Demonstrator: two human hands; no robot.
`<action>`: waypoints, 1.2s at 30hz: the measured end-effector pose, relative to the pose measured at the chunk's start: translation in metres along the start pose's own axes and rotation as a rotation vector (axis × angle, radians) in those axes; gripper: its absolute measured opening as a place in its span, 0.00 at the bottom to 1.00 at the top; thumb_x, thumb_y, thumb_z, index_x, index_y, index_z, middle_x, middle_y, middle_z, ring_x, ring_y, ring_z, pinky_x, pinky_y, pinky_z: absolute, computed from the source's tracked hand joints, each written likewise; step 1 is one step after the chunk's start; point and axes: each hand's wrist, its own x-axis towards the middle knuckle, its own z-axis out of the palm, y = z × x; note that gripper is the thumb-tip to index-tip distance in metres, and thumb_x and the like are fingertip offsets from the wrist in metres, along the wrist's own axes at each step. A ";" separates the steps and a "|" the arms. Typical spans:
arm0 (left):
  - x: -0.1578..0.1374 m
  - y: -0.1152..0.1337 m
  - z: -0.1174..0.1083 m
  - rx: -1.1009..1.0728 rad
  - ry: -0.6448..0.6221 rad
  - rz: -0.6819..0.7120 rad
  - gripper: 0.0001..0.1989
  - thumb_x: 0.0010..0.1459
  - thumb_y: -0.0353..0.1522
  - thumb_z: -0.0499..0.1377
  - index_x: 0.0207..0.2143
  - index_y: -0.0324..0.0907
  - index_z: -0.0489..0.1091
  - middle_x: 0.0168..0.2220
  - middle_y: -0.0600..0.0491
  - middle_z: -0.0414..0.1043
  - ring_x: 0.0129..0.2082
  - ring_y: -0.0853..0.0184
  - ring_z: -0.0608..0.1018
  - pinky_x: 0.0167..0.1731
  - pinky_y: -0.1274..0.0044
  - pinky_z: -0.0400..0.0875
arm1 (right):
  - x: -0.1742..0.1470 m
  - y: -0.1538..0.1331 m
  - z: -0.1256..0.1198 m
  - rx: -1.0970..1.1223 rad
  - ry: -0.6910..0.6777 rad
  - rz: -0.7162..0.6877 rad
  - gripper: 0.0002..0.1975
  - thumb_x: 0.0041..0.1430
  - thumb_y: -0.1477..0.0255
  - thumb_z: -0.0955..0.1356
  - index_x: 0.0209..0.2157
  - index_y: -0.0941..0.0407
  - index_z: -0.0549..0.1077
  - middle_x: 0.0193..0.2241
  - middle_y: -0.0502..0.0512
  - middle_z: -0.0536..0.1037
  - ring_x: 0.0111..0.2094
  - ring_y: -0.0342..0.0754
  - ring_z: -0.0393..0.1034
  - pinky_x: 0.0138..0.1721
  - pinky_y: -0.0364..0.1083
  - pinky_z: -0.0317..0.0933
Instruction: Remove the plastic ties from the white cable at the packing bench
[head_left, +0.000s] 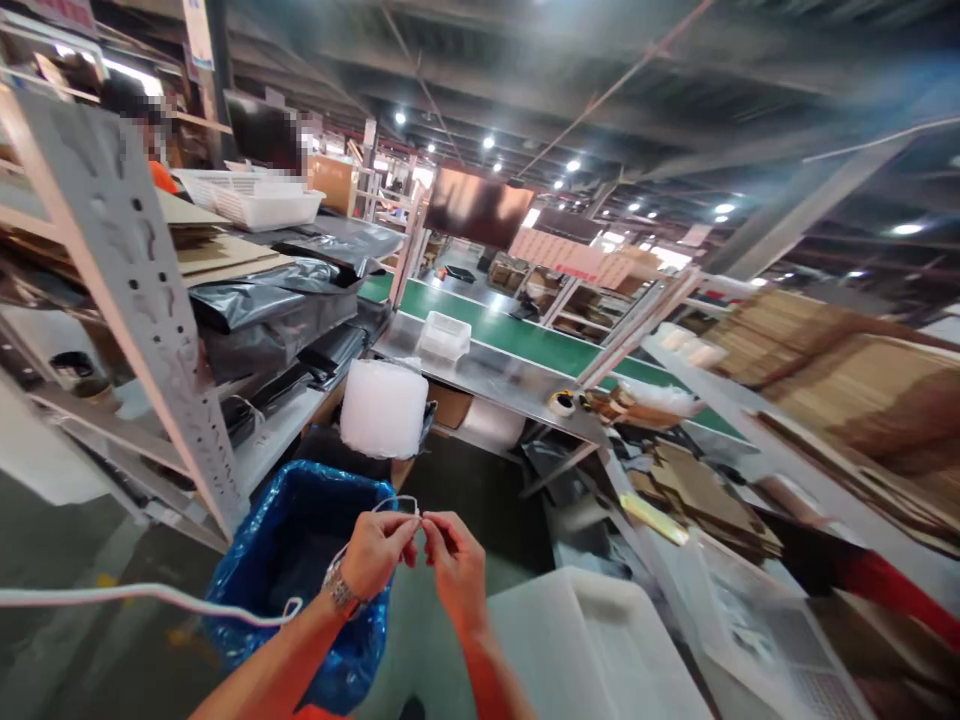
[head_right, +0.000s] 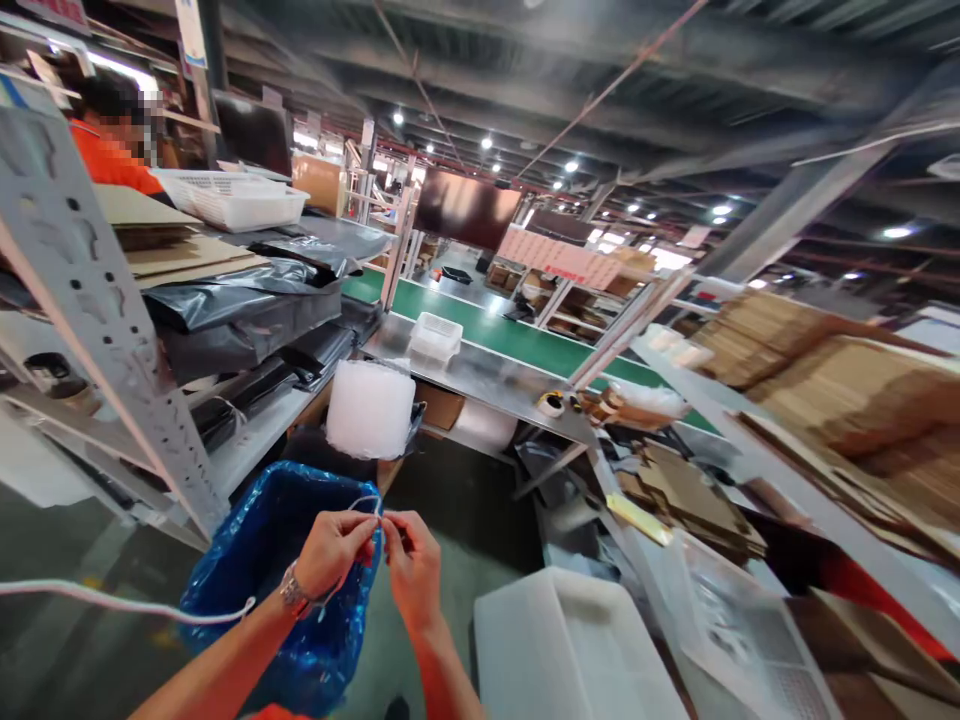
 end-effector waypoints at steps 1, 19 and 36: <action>0.003 -0.001 0.010 0.007 -0.027 -0.028 0.27 0.62 0.53 0.65 0.29 0.37 0.79 0.22 0.49 0.75 0.20 0.68 0.74 0.24 0.78 0.65 | 0.002 0.003 -0.013 0.001 0.005 0.022 0.22 0.68 0.50 0.73 0.40 0.55 0.82 0.31 0.55 0.78 0.24 0.46 0.69 0.25 0.44 0.65; 0.063 -0.020 0.278 0.110 -0.030 -0.171 0.32 0.53 0.59 0.63 0.34 0.36 0.79 0.20 0.48 0.75 0.17 0.67 0.73 0.20 0.78 0.62 | 0.040 0.058 -0.293 -0.205 0.138 -0.392 0.07 0.73 0.68 0.71 0.44 0.55 0.83 0.40 0.58 0.78 0.33 0.45 0.75 0.31 0.41 0.71; 0.148 -0.038 0.387 0.225 -0.213 -0.029 0.28 0.61 0.53 0.60 0.36 0.36 0.84 0.22 0.47 0.76 0.19 0.67 0.73 0.23 0.77 0.66 | 0.073 0.104 -0.411 -0.548 0.132 -0.638 0.16 0.73 0.78 0.69 0.59 0.53 0.77 0.44 0.59 0.78 0.42 0.48 0.79 0.41 0.43 0.75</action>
